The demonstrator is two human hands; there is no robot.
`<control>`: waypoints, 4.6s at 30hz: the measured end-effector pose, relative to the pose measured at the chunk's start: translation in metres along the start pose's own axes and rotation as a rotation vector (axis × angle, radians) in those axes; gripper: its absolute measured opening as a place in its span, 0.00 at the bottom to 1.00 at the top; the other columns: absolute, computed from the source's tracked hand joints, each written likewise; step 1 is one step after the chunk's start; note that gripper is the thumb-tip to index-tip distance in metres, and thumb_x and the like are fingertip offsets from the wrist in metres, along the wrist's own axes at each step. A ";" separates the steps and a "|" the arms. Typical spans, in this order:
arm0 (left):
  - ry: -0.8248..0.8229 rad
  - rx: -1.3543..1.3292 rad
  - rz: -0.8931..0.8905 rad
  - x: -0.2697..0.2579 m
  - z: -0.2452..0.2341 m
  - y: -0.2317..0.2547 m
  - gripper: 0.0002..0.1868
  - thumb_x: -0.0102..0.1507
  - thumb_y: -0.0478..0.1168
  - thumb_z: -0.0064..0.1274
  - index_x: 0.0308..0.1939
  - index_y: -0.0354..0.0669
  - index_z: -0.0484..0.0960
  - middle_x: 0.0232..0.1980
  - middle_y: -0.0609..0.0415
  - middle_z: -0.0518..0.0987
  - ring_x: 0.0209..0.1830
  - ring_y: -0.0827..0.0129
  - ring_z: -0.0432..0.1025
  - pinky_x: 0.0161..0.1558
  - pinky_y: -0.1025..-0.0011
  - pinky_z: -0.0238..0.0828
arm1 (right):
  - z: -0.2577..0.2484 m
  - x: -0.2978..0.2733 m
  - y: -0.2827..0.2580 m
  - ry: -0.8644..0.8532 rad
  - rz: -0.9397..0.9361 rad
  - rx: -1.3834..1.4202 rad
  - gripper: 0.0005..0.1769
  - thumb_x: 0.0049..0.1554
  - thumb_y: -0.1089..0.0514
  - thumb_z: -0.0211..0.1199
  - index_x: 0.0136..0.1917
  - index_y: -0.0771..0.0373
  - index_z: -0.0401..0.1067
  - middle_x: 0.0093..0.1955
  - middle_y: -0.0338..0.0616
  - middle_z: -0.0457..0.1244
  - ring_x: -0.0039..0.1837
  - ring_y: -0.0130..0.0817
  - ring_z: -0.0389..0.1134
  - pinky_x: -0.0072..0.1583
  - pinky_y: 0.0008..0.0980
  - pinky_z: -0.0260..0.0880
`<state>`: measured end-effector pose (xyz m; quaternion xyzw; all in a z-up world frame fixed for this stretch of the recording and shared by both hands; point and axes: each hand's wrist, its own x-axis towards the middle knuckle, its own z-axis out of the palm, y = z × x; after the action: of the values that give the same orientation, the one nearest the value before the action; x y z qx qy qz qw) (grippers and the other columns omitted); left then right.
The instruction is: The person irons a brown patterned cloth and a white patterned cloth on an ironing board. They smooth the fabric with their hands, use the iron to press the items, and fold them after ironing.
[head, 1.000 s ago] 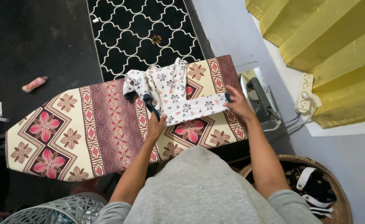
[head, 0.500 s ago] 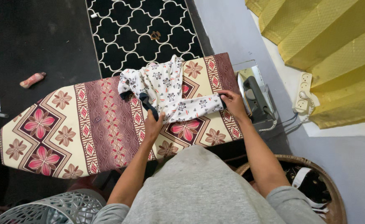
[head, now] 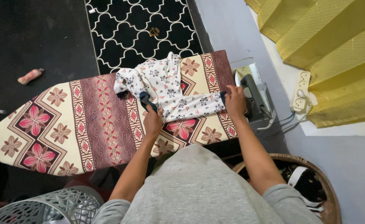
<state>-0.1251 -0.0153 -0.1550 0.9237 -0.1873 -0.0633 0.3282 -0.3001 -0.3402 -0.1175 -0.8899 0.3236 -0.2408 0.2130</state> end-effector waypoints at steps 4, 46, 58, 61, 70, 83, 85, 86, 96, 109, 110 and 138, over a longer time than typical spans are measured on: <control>0.182 -0.116 0.037 -0.011 -0.008 0.013 0.33 0.66 0.47 0.56 0.66 0.32 0.58 0.46 0.32 0.77 0.46 0.44 0.73 0.47 0.53 0.69 | -0.028 0.018 0.022 0.138 -0.002 -0.293 0.22 0.53 0.60 0.68 0.62 0.54 0.71 0.63 0.48 0.61 0.66 0.49 0.63 0.65 0.50 0.61; 0.341 0.053 0.214 -0.023 -0.035 0.021 0.27 0.60 0.38 0.60 0.60 0.35 0.71 0.56 0.39 0.74 0.61 0.47 0.65 0.63 0.52 0.56 | -0.038 0.003 -0.126 -0.408 -0.259 -0.376 0.25 0.53 0.31 0.68 0.47 0.52 0.75 0.36 0.44 0.70 0.37 0.46 0.72 0.39 0.46 0.71; 0.231 -0.417 -0.140 -0.004 -0.010 -0.024 0.32 0.58 0.37 0.64 0.62 0.36 0.68 0.35 0.55 0.81 0.32 0.67 0.76 0.38 0.67 0.73 | -0.008 -0.015 -0.144 -0.443 -0.640 -0.128 0.23 0.50 0.35 0.70 0.44 0.54 0.75 0.39 0.41 0.71 0.38 0.42 0.73 0.38 0.44 0.72; 0.250 -0.382 -0.178 0.000 -0.004 -0.032 0.28 0.59 0.35 0.63 0.60 0.37 0.68 0.35 0.54 0.82 0.33 0.66 0.77 0.39 0.67 0.73 | -0.005 -0.015 -0.157 -0.407 -0.473 -0.194 0.23 0.52 0.33 0.70 0.46 0.51 0.76 0.34 0.44 0.70 0.36 0.42 0.73 0.41 0.45 0.72; 0.292 -0.260 -0.141 -0.009 -0.024 -0.003 0.17 0.61 0.38 0.61 0.51 0.38 0.74 0.42 0.50 0.78 0.41 0.58 0.75 0.46 0.62 0.70 | -0.015 -0.015 -0.155 -0.442 -0.734 -0.061 0.22 0.50 0.34 0.68 0.44 0.52 0.75 0.37 0.42 0.71 0.36 0.44 0.73 0.38 0.46 0.71; 0.139 -0.232 0.328 -0.019 -0.020 0.026 0.12 0.69 0.31 0.45 0.57 0.38 0.72 0.61 0.43 0.75 0.64 0.51 0.69 0.67 0.57 0.64 | -0.001 -0.017 -0.146 -0.429 -0.498 -0.234 0.29 0.53 0.29 0.65 0.50 0.55 0.75 0.30 0.48 0.68 0.32 0.45 0.72 0.36 0.46 0.71; 0.000 -0.241 0.347 -0.014 -0.003 0.016 0.16 0.71 0.34 0.43 0.63 0.37 0.69 0.68 0.39 0.71 0.72 0.47 0.62 0.74 0.54 0.57 | -0.009 -0.014 -0.135 -0.412 -0.474 -0.310 0.28 0.52 0.28 0.64 0.49 0.53 0.76 0.30 0.48 0.68 0.33 0.46 0.72 0.36 0.48 0.71; -0.054 -0.193 0.361 -0.011 0.005 0.011 0.20 0.71 0.37 0.44 0.67 0.36 0.66 0.71 0.36 0.67 0.76 0.43 0.55 0.75 0.50 0.50 | -0.012 -0.010 -0.129 -0.386 -0.454 -0.318 0.29 0.53 0.28 0.64 0.49 0.53 0.76 0.31 0.48 0.69 0.34 0.46 0.72 0.36 0.48 0.71; -0.077 0.348 0.464 -0.015 0.031 0.002 0.33 0.69 0.49 0.46 0.76 0.43 0.60 0.82 0.44 0.51 0.83 0.46 0.38 0.76 0.40 0.33 | -0.048 0.000 -0.076 -0.323 -0.089 -0.424 0.32 0.53 0.26 0.62 0.50 0.55 0.75 0.33 0.54 0.69 0.38 0.54 0.73 0.39 0.53 0.70; -0.274 0.189 0.702 -0.020 0.026 0.046 0.37 0.64 0.54 0.51 0.75 0.46 0.63 0.79 0.50 0.58 0.82 0.58 0.44 0.78 0.46 0.29 | -0.079 0.036 0.000 -0.203 0.174 -0.367 0.32 0.56 0.29 0.66 0.54 0.60 0.73 0.40 0.59 0.70 0.45 0.59 0.73 0.48 0.55 0.71; -0.289 0.194 0.708 -0.020 0.025 0.046 0.39 0.61 0.51 0.54 0.75 0.45 0.63 0.80 0.50 0.58 0.82 0.58 0.44 0.77 0.46 0.30 | -0.079 0.039 0.008 -0.149 0.169 -0.364 0.31 0.55 0.32 0.66 0.55 0.61 0.72 0.41 0.60 0.69 0.45 0.60 0.72 0.47 0.56 0.71; -0.134 -0.019 0.381 0.030 -0.045 0.013 0.20 0.64 0.36 0.53 0.61 0.40 0.75 0.56 0.44 0.80 0.60 0.50 0.72 0.70 0.44 0.56 | -0.017 -0.001 -0.019 -0.414 -0.473 -0.154 0.47 0.35 0.35 0.78 0.62 0.56 0.68 0.63 0.49 0.59 0.67 0.48 0.57 0.66 0.54 0.54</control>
<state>-0.0905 -0.0100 -0.1115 0.8622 -0.3794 -0.0630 0.3297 -0.3010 -0.3299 -0.0939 -0.9840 0.0750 -0.0722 0.1447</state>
